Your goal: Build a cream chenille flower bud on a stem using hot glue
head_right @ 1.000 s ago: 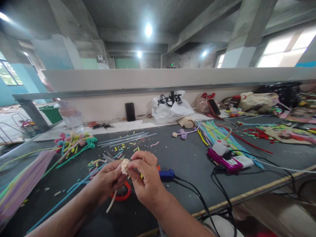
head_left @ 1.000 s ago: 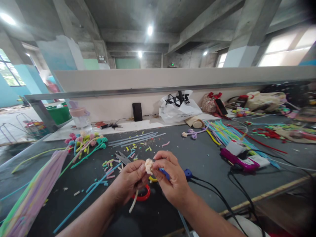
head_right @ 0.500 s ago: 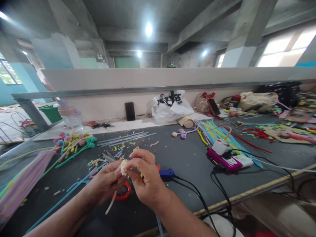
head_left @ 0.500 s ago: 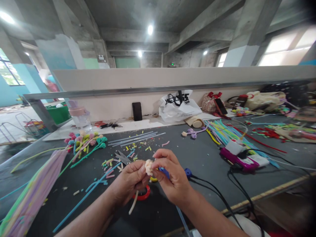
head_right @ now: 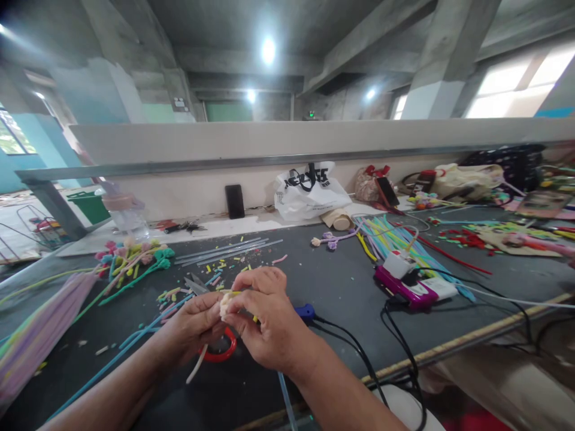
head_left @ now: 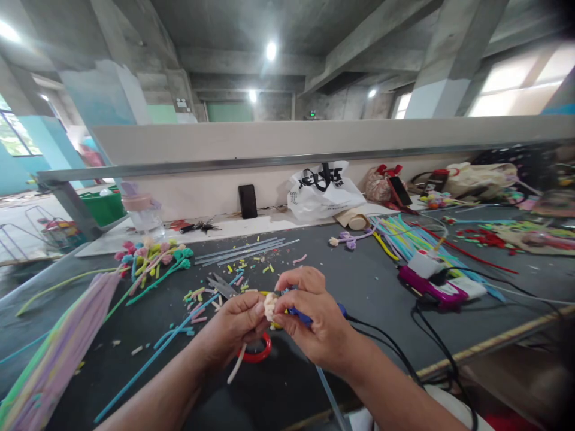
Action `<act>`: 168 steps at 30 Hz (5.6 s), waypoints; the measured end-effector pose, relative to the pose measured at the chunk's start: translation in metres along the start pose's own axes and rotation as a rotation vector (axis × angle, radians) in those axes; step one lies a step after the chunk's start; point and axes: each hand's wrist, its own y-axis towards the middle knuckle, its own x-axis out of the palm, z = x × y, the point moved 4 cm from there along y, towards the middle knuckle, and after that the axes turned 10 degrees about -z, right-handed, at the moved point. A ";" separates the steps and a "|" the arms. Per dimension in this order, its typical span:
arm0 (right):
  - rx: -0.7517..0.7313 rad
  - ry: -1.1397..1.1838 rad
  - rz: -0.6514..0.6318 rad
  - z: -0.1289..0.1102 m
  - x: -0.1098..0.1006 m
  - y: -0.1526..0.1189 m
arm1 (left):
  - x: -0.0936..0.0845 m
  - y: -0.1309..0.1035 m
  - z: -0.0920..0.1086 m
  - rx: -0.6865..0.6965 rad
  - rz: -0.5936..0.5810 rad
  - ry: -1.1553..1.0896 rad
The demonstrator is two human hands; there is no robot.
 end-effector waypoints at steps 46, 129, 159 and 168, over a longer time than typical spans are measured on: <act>0.074 0.093 0.185 0.006 -0.004 -0.007 | 0.006 -0.003 0.000 -0.026 -0.216 -0.262; 0.154 -0.025 0.233 -0.002 0.013 -0.012 | 0.000 0.003 0.001 0.106 0.139 -0.037; 0.187 0.174 0.258 0.002 0.004 -0.007 | 0.002 -0.002 0.000 0.053 0.058 -0.097; 0.008 -0.078 0.173 -0.008 -0.006 -0.003 | -0.002 -0.003 -0.001 -0.004 0.113 -0.091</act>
